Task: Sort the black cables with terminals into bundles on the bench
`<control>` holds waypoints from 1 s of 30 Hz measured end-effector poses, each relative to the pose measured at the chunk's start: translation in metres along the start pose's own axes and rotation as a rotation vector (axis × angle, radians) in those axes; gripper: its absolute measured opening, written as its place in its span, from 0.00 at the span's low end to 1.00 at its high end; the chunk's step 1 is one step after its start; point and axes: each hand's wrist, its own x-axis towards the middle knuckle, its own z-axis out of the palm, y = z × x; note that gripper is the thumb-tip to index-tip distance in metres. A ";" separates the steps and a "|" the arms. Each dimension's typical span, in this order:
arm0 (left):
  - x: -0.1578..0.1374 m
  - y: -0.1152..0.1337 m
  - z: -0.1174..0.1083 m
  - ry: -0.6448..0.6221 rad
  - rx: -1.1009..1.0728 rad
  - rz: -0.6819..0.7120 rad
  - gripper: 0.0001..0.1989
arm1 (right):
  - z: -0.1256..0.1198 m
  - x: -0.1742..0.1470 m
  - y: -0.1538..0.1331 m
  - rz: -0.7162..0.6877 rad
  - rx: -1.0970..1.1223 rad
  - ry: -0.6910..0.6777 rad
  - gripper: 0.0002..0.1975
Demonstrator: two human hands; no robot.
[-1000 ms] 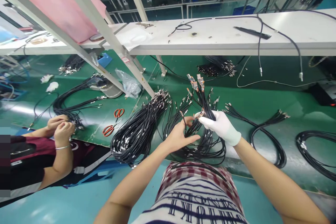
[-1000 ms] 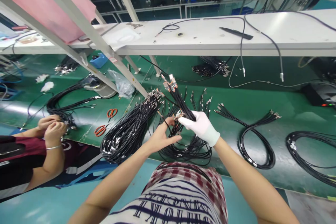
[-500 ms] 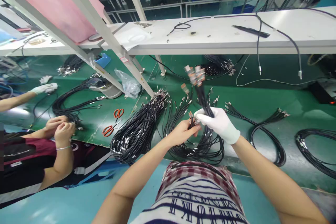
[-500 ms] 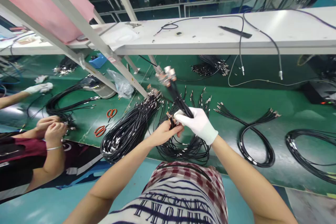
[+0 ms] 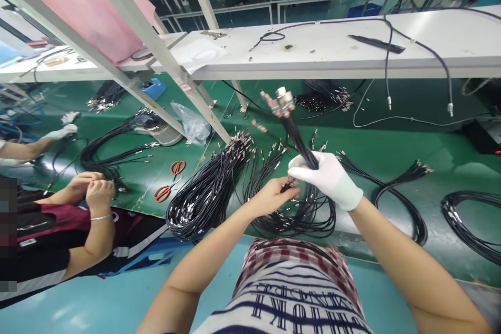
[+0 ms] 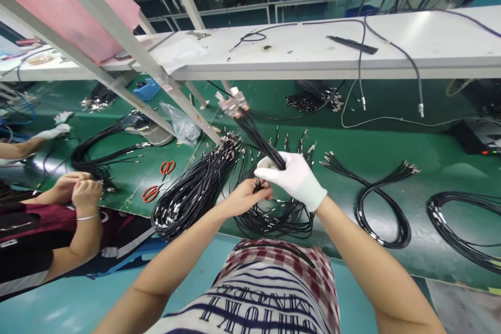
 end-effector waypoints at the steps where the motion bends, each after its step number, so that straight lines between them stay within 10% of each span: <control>1: 0.000 0.002 -0.002 0.000 0.001 0.023 0.15 | -0.002 0.000 0.002 -0.008 -0.003 0.039 0.12; 5: -0.004 0.011 -0.023 0.042 0.072 0.098 0.20 | -0.014 -0.007 0.009 -0.022 -0.023 0.073 0.20; 11: -0.025 0.018 -0.095 0.558 0.382 0.042 0.17 | -0.042 -0.031 0.008 -0.058 -0.135 0.132 0.20; 15: -0.037 0.018 -0.121 0.601 0.243 -0.072 0.20 | -0.052 -0.035 0.008 -0.061 -0.107 0.191 0.19; 23: -0.031 0.021 -0.091 0.419 -0.531 -0.069 0.17 | -0.026 -0.023 0.008 -0.042 -0.244 0.150 0.20; 30: -0.020 0.029 -0.061 0.309 -0.578 -0.068 0.14 | 0.009 -0.009 0.009 -0.060 -0.100 0.111 0.13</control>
